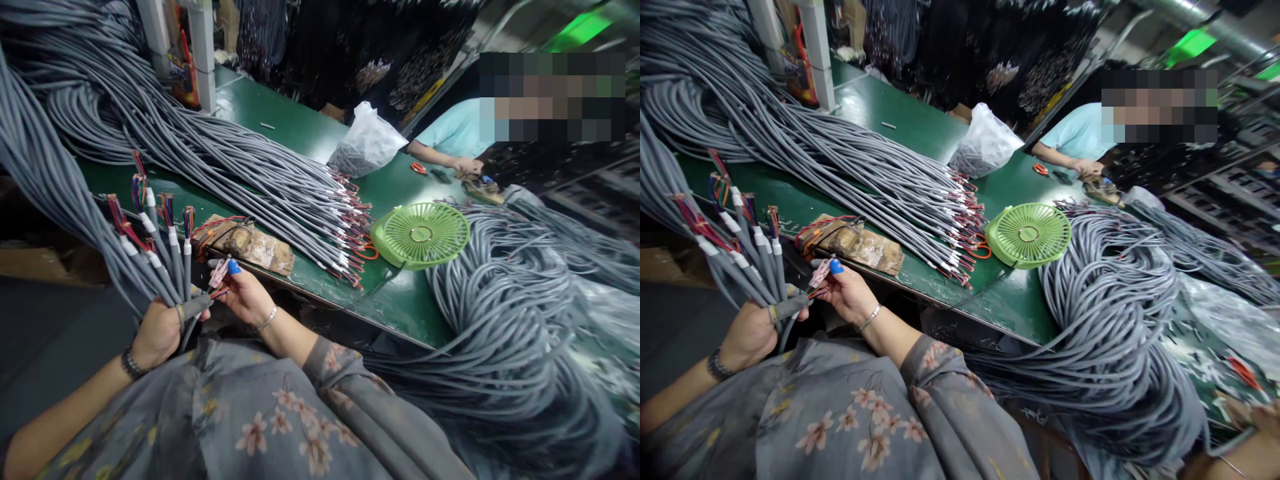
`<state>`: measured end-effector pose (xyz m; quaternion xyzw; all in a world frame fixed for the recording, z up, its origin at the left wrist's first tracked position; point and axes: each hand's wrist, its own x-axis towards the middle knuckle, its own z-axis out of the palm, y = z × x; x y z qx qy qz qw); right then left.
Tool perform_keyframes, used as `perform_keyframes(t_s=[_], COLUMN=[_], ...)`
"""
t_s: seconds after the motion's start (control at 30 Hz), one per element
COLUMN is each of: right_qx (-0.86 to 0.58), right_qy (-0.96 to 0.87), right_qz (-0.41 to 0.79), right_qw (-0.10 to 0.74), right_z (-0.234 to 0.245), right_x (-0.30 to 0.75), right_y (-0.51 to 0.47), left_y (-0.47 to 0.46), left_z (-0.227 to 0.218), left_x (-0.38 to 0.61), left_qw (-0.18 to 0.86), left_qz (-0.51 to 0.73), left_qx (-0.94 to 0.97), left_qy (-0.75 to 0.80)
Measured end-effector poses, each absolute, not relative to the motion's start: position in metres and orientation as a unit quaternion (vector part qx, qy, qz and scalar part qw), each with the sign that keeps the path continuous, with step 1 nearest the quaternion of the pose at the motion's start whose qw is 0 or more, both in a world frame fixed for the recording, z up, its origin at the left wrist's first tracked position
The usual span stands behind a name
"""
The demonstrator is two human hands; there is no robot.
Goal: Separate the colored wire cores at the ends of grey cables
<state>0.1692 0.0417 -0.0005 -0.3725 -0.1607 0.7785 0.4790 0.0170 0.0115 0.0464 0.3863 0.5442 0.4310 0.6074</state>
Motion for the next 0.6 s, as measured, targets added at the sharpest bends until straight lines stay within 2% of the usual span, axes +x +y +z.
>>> perform_keyframes(t_s=[0.37,0.6], right_qx=[-0.37,-0.374], right_qy=[-0.169,-0.188], right_qz=[0.769,0.79], right_qw=[0.493,0.447], right_z=[-0.004,0.005], right_x=[0.167,0.173], right_y=[0.042,0.044], left_y=[0.011,0.004], left_z=[0.036,0.039], left_x=[0.013,0.004], left_qw=[0.604,0.604], left_qz=[0.404,0.419], left_qx=[0.39,0.394], left_qy=[0.566,0.551])
